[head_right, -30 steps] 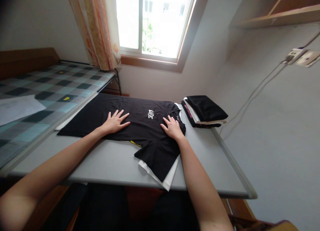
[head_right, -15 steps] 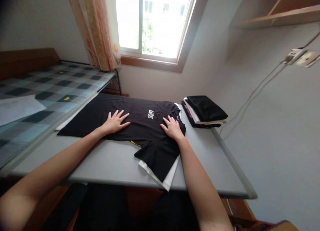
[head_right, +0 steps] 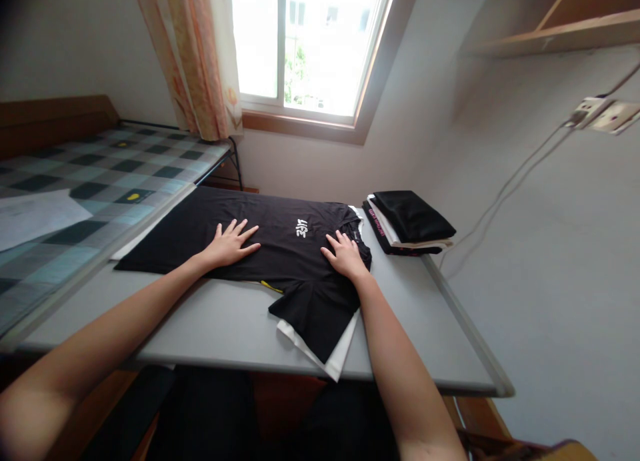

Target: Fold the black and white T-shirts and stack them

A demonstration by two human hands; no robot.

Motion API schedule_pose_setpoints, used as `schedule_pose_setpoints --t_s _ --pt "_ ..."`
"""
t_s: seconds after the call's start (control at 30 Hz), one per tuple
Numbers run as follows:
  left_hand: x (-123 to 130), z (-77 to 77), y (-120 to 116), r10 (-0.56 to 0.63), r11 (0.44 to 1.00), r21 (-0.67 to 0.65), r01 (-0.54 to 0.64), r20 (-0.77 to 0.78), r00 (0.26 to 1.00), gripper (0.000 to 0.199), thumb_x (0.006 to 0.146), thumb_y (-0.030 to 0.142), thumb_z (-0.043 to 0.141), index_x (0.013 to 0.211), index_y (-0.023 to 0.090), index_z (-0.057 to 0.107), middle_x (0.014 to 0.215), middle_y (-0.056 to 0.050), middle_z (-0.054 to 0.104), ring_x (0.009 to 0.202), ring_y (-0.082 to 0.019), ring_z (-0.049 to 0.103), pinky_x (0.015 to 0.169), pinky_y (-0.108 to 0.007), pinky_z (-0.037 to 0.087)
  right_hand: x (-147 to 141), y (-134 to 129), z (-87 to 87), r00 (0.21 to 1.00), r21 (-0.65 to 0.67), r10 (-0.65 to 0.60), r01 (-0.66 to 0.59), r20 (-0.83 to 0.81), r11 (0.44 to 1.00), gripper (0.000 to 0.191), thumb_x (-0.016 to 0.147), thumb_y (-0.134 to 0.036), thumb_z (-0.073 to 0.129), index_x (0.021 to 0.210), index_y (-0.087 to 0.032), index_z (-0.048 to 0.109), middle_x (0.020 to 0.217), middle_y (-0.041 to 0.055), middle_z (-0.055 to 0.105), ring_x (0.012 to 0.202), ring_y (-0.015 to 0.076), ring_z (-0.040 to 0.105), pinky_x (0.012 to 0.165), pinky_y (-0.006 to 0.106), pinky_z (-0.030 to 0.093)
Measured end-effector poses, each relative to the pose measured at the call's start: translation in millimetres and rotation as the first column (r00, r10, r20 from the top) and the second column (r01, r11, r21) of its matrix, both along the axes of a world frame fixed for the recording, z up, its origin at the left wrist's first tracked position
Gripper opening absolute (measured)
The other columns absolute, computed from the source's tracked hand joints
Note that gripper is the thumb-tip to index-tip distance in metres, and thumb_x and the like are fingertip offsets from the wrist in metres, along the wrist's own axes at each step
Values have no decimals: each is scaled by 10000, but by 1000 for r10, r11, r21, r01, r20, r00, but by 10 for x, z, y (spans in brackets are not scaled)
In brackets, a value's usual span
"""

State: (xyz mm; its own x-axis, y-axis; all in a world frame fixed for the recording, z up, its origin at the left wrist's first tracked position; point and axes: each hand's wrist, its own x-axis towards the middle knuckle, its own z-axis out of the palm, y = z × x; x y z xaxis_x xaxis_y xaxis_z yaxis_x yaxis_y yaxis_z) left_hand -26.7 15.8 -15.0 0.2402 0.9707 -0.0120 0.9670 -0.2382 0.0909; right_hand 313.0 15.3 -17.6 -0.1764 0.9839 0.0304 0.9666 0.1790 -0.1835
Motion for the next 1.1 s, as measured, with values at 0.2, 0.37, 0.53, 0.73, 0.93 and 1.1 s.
schedule_pose_setpoints --t_s 0.2,0.37,0.53,0.73,0.93,1.1 --pt "0 -2 3 -4 1000 2 4 3 1000 721 960 688 317 1573 309 284 1655 -120 192 1513 -398 125 1150 -678 111 10 9 -17 1000 1 3 -3 -9 1000 575 999 -460 448 1506 -187 451 1614 161 303 1487 325 270 1189 508 231" --pt "-5 -14 11 -2 1000 -2 2 7 1000 729 956 698 311 1575 315 274 1656 -112 191 1515 -395 120 1152 -675 107 20 21 -38 1000 10 6 -6 -9 1000 578 998 -477 443 1502 -194 457 1610 162 313 1483 326 280 1185 512 236" --pt "-13 -32 21 -4 1000 3 4 7 1000 727 957 697 310 1574 313 280 1654 -119 195 1513 -400 122 1148 -681 109 24 26 -52 1000 20 7 -6 -5 1000 575 996 -487 448 1498 -206 463 1605 151 330 1486 315 276 1188 501 234" --pt "-18 -41 24 -8 1000 11 8 8 1000 726 957 695 313 1571 307 290 1652 -126 198 1512 -401 126 1145 -688 109 19 22 -43 1000 12 4 -4 -2 1000 573 998 -470 455 1499 -194 460 1606 160 323 1486 323 274 1186 505 236" --pt "-17 -37 23 -7 1000 10 7 4 1000 729 956 699 306 1573 312 282 1652 -124 199 1516 -393 119 1146 -686 113 23 24 -46 1000 16 7 -7 -4 1000 577 998 -480 449 1502 -199 455 1607 158 322 1487 318 273 1186 503 237" --pt "-17 -46 29 -7 1000 9 7 3 1000 732 956 698 299 1575 309 278 1653 -122 199 1514 -396 124 1146 -683 114 20 21 -39 1000 11 1 -1 -5 1000 575 1000 -484 437 1503 -205 454 1610 150 319 1489 313 271 1189 508 231"
